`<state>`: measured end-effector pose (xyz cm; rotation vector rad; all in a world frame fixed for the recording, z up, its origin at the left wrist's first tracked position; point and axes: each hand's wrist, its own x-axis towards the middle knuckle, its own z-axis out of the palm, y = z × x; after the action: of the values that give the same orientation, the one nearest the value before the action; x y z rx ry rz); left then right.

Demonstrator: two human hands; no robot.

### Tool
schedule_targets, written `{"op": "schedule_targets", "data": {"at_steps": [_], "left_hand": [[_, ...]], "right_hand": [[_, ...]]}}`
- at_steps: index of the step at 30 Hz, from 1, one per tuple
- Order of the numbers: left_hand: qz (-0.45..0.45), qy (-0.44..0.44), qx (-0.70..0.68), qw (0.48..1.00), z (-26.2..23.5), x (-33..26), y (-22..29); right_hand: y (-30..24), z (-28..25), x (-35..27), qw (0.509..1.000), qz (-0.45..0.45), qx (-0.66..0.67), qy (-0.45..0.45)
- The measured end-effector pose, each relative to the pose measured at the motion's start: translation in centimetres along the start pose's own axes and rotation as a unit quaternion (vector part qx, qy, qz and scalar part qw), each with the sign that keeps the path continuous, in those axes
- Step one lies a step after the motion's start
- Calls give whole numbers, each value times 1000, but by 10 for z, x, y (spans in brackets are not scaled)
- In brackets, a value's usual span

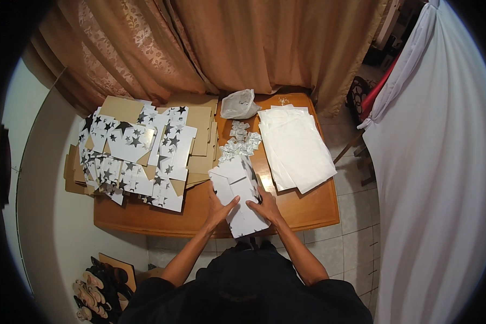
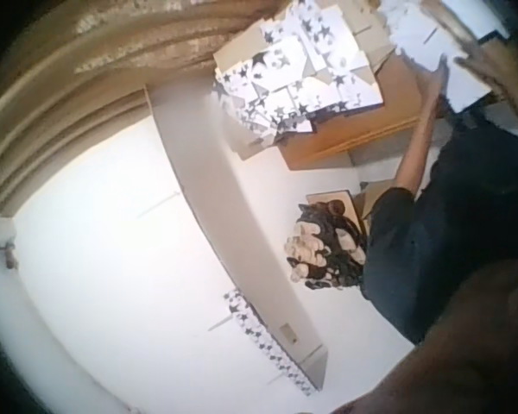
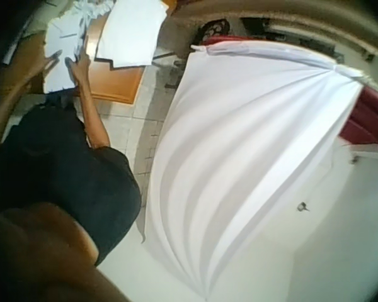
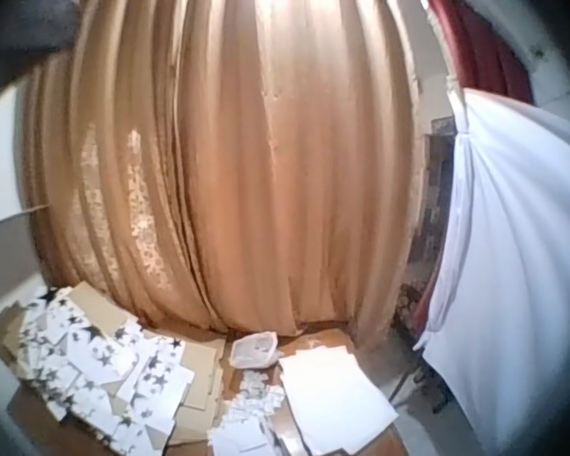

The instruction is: Folding flat cardboard sheets into shoeboxes, placing tissue paper inside, and organizing them on a shelf.

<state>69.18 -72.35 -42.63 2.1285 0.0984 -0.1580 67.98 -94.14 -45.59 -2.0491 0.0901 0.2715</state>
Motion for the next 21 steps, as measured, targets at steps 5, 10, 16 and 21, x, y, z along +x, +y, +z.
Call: {"op": "schedule_targets", "data": {"at_steps": [5,10,16,21], "left_hand": [[-161,-39,-346,924,-46,-10,77],[-70,104,-378,917,-38,2,88],[35,146,-511,846,-21,30,34],[94,45,-619,778,-28,19,55]], "right_hand": [[-81,-21,-23,958,-180,-188,122],[-131,-15,-25,902,-276,-300,138],[-154,-29,-37,920,-269,-145,246],[-115,-62,-10,934,-68,300,183]]}}
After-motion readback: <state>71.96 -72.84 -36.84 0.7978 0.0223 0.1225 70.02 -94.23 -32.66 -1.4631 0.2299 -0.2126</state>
